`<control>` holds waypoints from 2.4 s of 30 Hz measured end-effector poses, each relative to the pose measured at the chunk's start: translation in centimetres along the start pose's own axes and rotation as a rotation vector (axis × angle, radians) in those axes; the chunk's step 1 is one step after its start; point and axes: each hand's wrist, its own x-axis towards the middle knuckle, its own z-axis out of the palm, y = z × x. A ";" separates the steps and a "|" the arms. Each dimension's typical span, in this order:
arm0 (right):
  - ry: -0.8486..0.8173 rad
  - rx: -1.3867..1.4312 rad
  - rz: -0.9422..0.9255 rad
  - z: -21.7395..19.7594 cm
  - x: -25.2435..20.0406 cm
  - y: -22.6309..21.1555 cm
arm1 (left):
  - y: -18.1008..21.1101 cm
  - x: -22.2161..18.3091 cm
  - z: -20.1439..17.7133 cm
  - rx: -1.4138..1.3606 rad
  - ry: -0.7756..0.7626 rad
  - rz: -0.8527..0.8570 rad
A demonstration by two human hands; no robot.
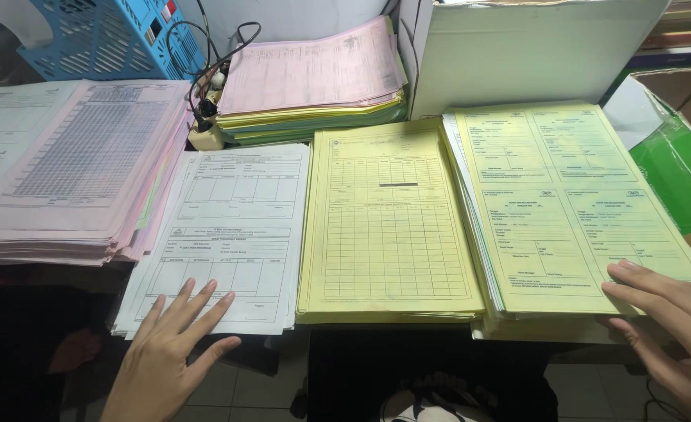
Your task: Sorting and inspecting stacks of printed forms on a desk
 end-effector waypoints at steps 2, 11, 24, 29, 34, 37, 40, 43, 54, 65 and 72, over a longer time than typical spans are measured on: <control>0.003 0.001 0.009 -0.1 0.0 -0.2 | -0.3 -0.1 0.0 0.020 0.007 -0.001; 0.020 0.032 -0.042 -0.1 0.3 0.1 | -1.1 -1.0 0.4 0.054 0.024 -0.059; 0.005 -0.010 -0.063 -0.2 -0.4 0.4 | -1.3 -0.4 0.9 0.083 0.060 -0.087; 0.086 -0.011 0.001 -1.6 0.5 -1.8 | 1.0 0.3 1.2 0.143 0.202 -0.066; 0.164 -0.042 0.032 -3.5 1.9 -4.2 | 5.7 4.7 0.8 0.138 0.447 0.173; 0.151 0.020 0.086 -4.0 2.1 -4.9 | 10.2 7.9 0.3 0.053 0.489 0.429; 0.182 0.099 0.099 -4.0 2.1 -4.8 | 16.5 10.8 -1.1 -0.151 0.560 0.571; 0.228 0.028 0.075 -3.8 2.3 -4.8 | 21.1 12.9 -1.8 -0.283 0.586 0.699; 0.096 -0.075 -0.216 -2.4 1.8 -2.3 | 27.2 14.6 2.2 -0.504 0.483 0.671; 0.176 -0.003 -0.155 -2.7 1.9 -3.0 | 27.4 14.3 2.6 -0.665 0.545 0.564; 0.378 0.035 0.001 -3.2 2.4 -4.5 | 26.8 14.5 3.6 -0.761 0.518 0.507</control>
